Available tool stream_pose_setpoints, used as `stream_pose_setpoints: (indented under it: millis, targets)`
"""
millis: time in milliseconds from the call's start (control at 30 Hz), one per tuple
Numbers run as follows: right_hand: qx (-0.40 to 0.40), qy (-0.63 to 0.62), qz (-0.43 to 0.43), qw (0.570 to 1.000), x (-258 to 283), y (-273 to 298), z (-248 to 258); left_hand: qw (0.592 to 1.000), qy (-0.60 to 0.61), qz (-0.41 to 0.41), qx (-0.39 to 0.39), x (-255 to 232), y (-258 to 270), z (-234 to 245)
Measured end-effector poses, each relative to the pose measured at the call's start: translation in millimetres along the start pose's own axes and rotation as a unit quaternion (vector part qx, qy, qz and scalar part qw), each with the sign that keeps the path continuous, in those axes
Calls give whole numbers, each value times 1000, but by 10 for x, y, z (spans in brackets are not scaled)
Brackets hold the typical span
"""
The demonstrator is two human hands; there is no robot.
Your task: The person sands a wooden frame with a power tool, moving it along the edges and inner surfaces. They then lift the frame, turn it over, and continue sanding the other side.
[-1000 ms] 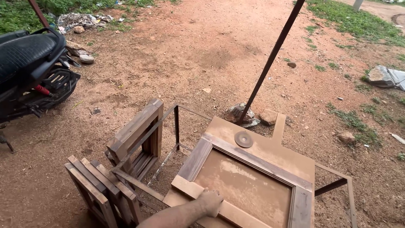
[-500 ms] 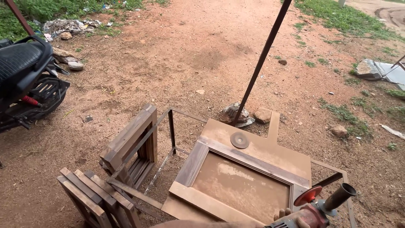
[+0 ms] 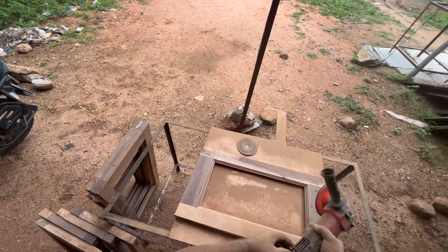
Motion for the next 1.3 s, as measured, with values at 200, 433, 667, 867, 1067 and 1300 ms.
stream_pose_setpoints:
  millis: [200, 433, 667, 867, 1067, 1300]
  targets:
    - [-57, 441, 73, 893, 276, 627, 154, 956, -250, -91, -124, -740, 895, 696]
    - [170, 655, 73, 732, -499, 1343, -1187, 854, -465, 80, -219, -554, 1376, 1114]
    - [424, 671, 29, 607, -1413, 1965, -3108, 795, -396, 338, -313, 528, 2570, 1758]
    - [375, 778, 20, 504, -2248, 1367, -3528, 799, -313, 421, -295, 979, 2948, 2430]
    - [307, 780, 3, 545, -2116, 662, -4158, 816, -375, 347, -270, 1173, 2331, 3498]
    - [203, 755, -27, 624, -1403, -110, -4241, 849, -382, 304, -202, 1365, 889, 4204]
Point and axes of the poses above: each hand's wrist, its own y-axis away from the middle knuckle, its own z-axis out of the back of the hand, x = y × z, the point moved 9 cm from there along -y, towards the middle knuckle, and after that the axes turned 3 degrees about x, right-handed, at the moved point
